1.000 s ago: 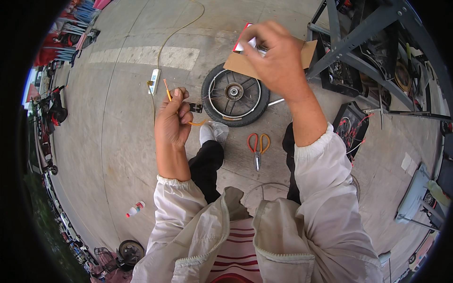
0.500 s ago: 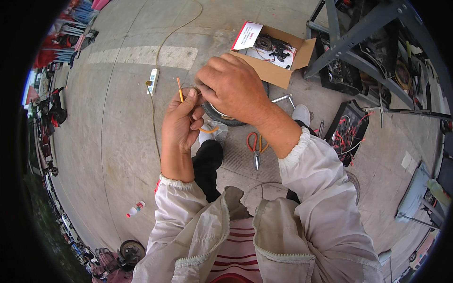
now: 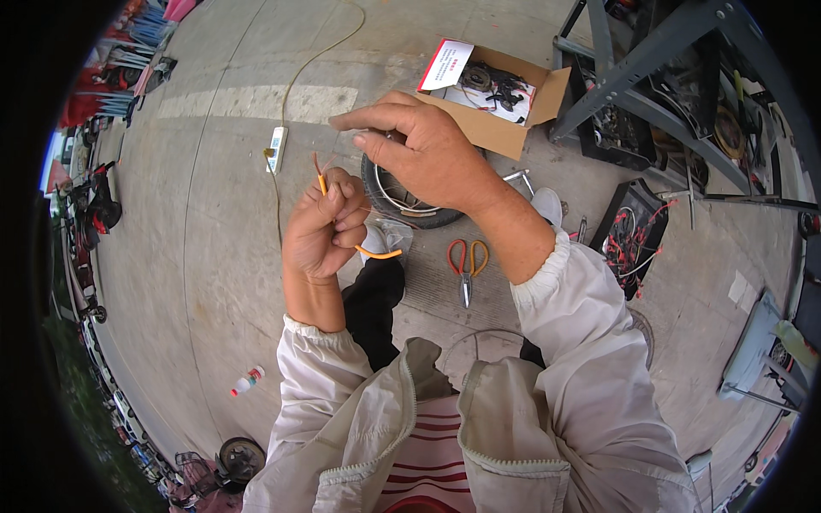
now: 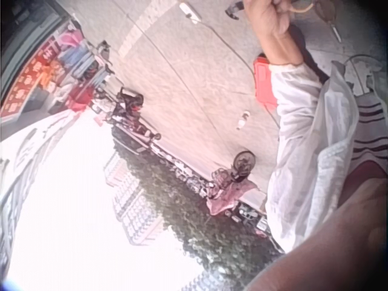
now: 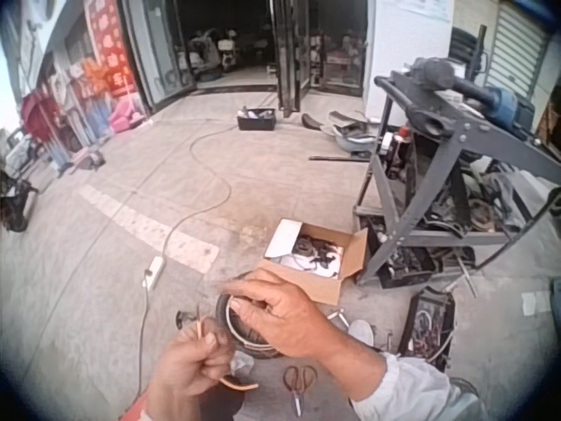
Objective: The person cuts a yellow electrical wire with pliers, strips the insulation, twists the exposed strands, and then wraps the end with electrical tape. The work is performed while seated on a low stool in a workshop area.
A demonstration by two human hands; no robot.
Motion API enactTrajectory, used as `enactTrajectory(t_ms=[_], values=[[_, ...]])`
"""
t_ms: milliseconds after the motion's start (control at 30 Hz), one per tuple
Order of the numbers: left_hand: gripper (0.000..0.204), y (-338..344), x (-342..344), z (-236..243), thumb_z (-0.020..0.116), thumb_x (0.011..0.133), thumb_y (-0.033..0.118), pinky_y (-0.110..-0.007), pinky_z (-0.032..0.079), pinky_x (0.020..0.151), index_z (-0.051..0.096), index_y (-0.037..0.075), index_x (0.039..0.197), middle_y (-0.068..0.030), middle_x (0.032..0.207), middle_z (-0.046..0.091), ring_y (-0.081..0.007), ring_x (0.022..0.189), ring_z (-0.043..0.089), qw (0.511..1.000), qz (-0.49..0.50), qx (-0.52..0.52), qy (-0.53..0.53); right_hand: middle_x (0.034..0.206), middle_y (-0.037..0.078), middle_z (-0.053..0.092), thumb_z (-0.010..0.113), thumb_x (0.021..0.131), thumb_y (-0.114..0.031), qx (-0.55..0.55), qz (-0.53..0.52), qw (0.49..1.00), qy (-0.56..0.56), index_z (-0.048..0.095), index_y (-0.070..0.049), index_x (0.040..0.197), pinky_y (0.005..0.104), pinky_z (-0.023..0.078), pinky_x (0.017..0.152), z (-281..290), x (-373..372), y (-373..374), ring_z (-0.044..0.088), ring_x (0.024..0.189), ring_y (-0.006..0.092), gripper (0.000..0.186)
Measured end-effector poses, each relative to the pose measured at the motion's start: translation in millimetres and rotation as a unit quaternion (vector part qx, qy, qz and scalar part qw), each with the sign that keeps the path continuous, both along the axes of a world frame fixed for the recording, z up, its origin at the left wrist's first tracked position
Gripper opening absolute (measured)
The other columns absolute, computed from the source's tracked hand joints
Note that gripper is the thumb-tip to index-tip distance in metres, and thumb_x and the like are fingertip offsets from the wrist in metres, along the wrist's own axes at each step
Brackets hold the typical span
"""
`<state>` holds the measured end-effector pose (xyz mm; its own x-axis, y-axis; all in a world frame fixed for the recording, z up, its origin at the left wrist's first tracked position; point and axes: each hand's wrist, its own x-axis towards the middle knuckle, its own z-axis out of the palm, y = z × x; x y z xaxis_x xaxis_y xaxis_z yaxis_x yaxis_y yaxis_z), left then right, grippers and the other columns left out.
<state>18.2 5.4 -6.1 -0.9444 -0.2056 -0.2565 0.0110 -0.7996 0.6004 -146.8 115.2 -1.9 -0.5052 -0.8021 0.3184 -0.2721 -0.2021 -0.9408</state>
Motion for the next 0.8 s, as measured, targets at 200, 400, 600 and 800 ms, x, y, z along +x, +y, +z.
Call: enactTrajectory(t_ms=[200, 400, 600, 800], values=[[0.014, 2, -1, -2, 0.065, 0.096, 0.016, -0.016, 0.021, 0.045, 0.058, 0.004, 0.093, 0.0032, 0.073, 0.040, -0.0046, 0.060, 0.031, 0.999, -0.007, 0.036, 0.023, 0.089, 0.005, 0.062, 0.070, 0.088, -0.013, -0.011, 0.047, 0.999, 0.010, 0.075, -0.009, 0.110, 0.0284, 0.048, 0.071, 0, 6, 0, 0.059, 0.078, 0.0156, 0.023], [0.014, 1, 0, -3, 0.065, 0.096, 0.015, -0.016, 0.021, 0.044, 0.057, 0.005, 0.093, 0.0031, 0.073, 0.041, -0.0045, 0.060, 0.031, 0.999, -0.032, 0.034, 0.021, 0.086, 0.004, 0.060, 0.073, 0.084, -0.010, 0.033, 0.031, 0.999, -0.022, 0.075, -0.008, 0.103, 0.0277, 0.048, 0.068, 7, 10, 2, 0.058, 0.075, 0.0140, 0.020], [0.013, 5, -3, 0, 0.065, 0.096, 0.015, -0.016, 0.021, 0.044, 0.057, 0.005, 0.092, 0.0038, 0.072, 0.041, -0.0045, 0.059, 0.031, 0.999, -0.038, 0.024, -0.012, 0.081, -0.001, 0.064, 0.073, 0.086, -0.008, 0.041, 0.055, 0.995, -0.067, 0.072, -0.003, 0.103, 0.0228, 0.044, 0.065, 9, 8, 4, 0.055, 0.074, 0.0060, 0.017], [0.015, 5, -3, -3, 0.067, 0.094, 0.013, -0.017, 0.021, 0.043, 0.062, 0.000, 0.097, 0.0043, 0.069, 0.042, -0.0043, 0.057, 0.031, 0.999, -0.038, 0.009, -0.037, 0.086, 0.001, 0.068, 0.072, 0.088, -0.008, 0.074, 0.097, 0.983, -0.139, 0.070, 0.000, 0.098, 0.0216, 0.047, 0.066, 7, 4, 4, 0.060, 0.077, 0.0054, 0.013]])
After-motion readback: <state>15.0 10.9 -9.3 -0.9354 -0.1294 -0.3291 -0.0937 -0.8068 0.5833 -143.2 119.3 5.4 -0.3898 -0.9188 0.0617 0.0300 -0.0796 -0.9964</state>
